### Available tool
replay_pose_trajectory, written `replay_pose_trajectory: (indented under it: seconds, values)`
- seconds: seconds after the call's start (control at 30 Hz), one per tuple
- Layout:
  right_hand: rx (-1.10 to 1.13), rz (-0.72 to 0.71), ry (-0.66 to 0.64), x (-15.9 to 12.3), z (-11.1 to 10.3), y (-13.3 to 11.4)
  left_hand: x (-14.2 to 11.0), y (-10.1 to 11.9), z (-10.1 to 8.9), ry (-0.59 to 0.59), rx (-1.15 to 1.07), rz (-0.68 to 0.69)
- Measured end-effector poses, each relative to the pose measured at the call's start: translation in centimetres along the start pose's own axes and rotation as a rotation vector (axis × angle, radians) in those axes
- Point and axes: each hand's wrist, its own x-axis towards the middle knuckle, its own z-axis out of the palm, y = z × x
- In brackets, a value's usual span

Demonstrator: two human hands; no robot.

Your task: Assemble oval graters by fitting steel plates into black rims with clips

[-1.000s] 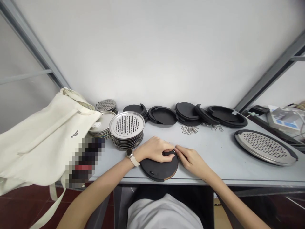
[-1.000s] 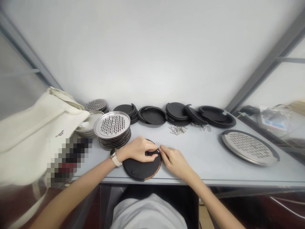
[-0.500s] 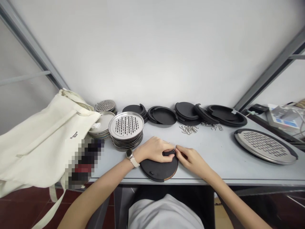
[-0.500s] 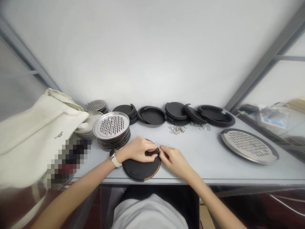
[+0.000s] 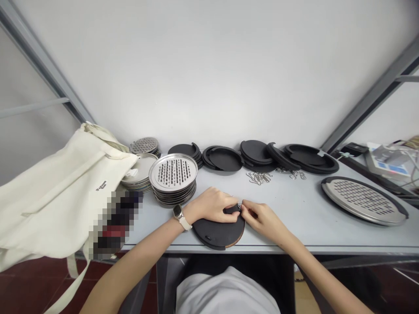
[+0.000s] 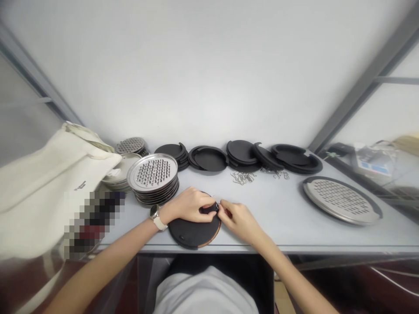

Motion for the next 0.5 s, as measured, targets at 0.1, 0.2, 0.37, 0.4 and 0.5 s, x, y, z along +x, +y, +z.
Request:
replay_pose_trajectory:
  seconds: [0.1,0.2,0.37,0.4,0.5]
  values:
    - [-0.003,0.010,0.001,-0.06,-0.01,0.04,-0.02,-0.03,0.05,0.003,0.008,-0.001]
    - [-0.004,0.008,0.003,-0.01,0.02,0.11,0.00,-0.02,0.02,0.000,0.014,-0.005]
    - [-0.017,-0.006,0.012,0.27,0.15,0.23,0.10,0.07,-0.14,-0.024,0.004,0.009]
    - [-0.019,-0.007,0.013,0.31,0.15,0.22,0.12,0.09,-0.16,-0.026,0.002,0.012]
    - [-0.022,-0.009,0.022,0.21,0.03,0.04,0.12,0.10,-0.14,-0.027,0.000,0.013]
